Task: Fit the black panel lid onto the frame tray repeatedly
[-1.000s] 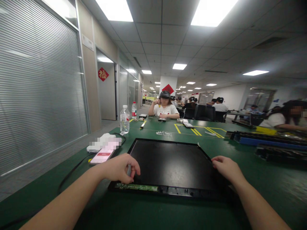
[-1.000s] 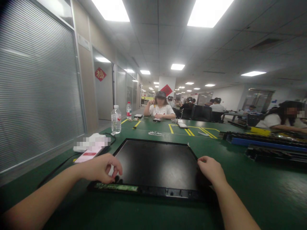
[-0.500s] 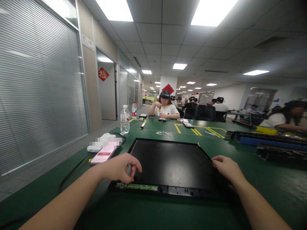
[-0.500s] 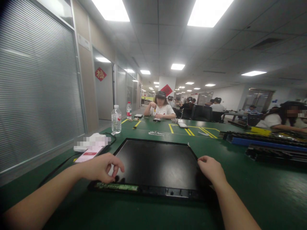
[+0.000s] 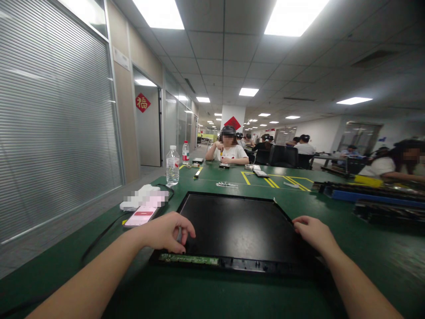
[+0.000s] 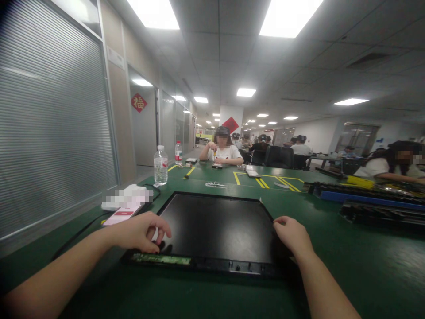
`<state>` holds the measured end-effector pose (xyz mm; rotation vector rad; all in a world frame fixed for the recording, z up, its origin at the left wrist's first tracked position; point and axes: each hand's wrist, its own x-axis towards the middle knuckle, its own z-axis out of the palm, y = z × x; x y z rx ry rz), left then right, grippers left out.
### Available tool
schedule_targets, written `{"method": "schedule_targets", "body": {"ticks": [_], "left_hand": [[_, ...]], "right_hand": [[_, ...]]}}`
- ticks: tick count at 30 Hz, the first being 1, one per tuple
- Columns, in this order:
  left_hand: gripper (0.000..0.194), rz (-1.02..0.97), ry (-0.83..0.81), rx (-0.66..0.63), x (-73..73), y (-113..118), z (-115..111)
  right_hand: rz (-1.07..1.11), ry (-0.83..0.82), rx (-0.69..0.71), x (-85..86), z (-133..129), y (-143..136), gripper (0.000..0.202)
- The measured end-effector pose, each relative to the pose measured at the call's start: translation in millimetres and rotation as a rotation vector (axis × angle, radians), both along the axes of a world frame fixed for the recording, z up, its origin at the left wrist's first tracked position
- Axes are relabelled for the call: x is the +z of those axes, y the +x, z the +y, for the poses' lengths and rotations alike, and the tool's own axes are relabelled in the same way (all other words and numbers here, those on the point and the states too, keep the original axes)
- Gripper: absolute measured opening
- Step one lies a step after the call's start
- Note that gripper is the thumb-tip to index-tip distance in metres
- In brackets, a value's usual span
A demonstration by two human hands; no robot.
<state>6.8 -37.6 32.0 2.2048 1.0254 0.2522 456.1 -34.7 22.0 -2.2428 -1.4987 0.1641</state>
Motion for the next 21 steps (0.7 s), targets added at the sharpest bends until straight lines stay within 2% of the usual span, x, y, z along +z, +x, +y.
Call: {"method": "schedule_targets", "body": {"ticks": [9,17,21], "left_hand": [[0.040,0.001,0.033,-0.012,5.2,2.7,-2.5],[0.030,-0.007,0.136,-0.085,2.5,2.4,-2.1],[0.029,-0.014,0.125,-0.090,2.3,3.3,-2.4]], "right_hand": [[-0.018,0.008,0.001,1.1,-1.0,-1.8,0.030],[-0.008,-0.009,0.002,-0.4,0.1,0.0,0.032],[-0.009,-0.004,0.003,0.2,0.0,-0.1,0.032]]}}
